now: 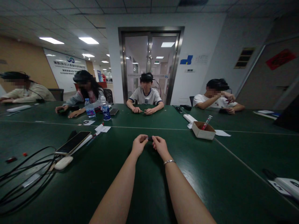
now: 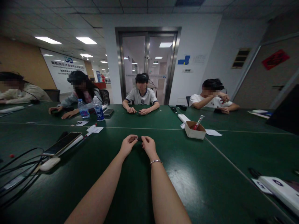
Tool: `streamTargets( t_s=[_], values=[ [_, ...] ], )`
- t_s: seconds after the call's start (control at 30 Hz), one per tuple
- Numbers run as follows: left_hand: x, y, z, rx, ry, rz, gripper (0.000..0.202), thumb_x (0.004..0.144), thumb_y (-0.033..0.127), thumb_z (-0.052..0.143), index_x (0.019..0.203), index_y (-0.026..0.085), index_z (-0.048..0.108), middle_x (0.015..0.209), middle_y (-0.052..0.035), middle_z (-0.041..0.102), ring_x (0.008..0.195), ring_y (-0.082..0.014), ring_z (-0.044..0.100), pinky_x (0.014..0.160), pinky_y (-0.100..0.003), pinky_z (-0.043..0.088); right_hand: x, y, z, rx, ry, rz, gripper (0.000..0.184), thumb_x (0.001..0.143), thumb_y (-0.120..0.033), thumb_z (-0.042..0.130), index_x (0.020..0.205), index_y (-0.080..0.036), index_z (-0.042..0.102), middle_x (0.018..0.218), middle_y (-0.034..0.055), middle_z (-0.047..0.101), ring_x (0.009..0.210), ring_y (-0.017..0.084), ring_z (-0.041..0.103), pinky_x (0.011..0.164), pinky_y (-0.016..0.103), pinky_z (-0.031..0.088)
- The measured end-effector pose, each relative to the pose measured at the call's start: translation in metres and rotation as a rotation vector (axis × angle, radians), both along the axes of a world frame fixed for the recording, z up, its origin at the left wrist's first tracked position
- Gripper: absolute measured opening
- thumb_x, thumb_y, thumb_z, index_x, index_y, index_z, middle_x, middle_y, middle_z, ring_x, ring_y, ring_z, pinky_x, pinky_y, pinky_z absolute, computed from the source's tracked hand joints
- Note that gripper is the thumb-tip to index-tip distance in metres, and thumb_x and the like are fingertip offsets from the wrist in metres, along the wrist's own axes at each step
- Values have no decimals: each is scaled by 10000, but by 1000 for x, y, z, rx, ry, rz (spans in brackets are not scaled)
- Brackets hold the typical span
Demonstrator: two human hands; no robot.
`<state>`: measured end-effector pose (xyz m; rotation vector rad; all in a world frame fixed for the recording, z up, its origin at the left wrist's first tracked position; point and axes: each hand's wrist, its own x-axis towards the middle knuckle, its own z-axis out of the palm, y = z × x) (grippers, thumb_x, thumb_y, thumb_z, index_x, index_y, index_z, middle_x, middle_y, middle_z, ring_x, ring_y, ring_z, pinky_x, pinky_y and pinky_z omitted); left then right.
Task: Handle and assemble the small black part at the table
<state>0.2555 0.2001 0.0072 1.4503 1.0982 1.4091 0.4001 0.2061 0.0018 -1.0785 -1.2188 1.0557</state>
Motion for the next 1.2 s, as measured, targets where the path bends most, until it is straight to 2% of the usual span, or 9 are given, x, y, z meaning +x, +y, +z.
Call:
streamTargets(
  t_s=[0.1, 0.27, 0.47, 0.6, 0.7, 0.9, 1.1, 1.2],
  values=[
    [1, 1, -1, 7, -5, -10, 178, 751, 94, 631, 919, 151, 650, 960, -78, 681, 905, -179, 643, 902, -356, 491, 2, 0, 3, -21, -10, 13, 503, 675, -586, 670, 832, -110, 637, 497, -26, 527, 382, 87, 459, 347, 176, 336],
    [2, 4, -7, 9, -32, 22, 146, 762, 194, 645, 899, 143, 655, 897, -82, 691, 856, -183, 648, 852, -335, 500, 4, -3, 7, -6, 42, 77, 516, 660, -538, 703, 931, -103, 643, 560, -4, 579, 439, 108, 524, 372, 183, 386],
    [0, 8, -14, 29, 41, 36, 239, 799, 366, 616, 934, 170, 641, 777, -39, 662, 738, -162, 624, 737, -280, 489, 7, -1, 6, 1, 104, 128, 450, 672, -443, 726, 984, -124, 665, 617, 0, 603, 499, 112, 560, 420, 189, 438],
    [1, 10, -12, 31, 57, 45, 262, 824, 416, 565, 892, 174, 642, 802, -44, 667, 735, -164, 622, 700, -269, 486, 9, 2, 5, -25, 138, 152, 387, 677, -373, 739, 968, -128, 669, 638, 11, 618, 497, 109, 568, 423, 188, 458],
    [4, 11, -8, 12, 61, 43, 273, 840, 405, 524, 895, 177, 664, 842, -55, 679, 755, -174, 628, 705, -275, 489, 10, 4, 5, -60, 171, 123, 304, 705, -305, 729, 949, -137, 663, 646, 11, 622, 488, 107, 570, 424, 192, 483],
    [4, 14, -6, -8, 48, 23, 231, 802, 329, 564, 919, 160, 668, 836, -66, 679, 774, -178, 628, 708, -268, 478, 9, 5, 8, -118, 216, 86, 196, 737, -198, 697, 920, -141, 658, 714, 33, 649, 499, 105, 581, 426, 192, 516],
    [3, 14, -10, -48, 228, 110, 348, 848, 480, 496, 789, 182, 667, 678, -46, 646, 631, -171, 585, 599, -261, 436, 9, 2, 10, -108, 217, 100, 191, 739, -159, 678, 929, -148, 669, 690, 18, 634, 510, 104, 587, 436, 181, 520],
    [4, 14, -10, -53, 197, 129, 309, 871, 431, 476, 903, 193, 670, 835, -61, 675, 685, -168, 606, 623, -263, 456, 9, 3, 10, -116, 215, 84, 187, 742, -152, 669, 929, -147, 665, 676, 14, 625, 503, 105, 587, 427, 180, 517]
  ],
)
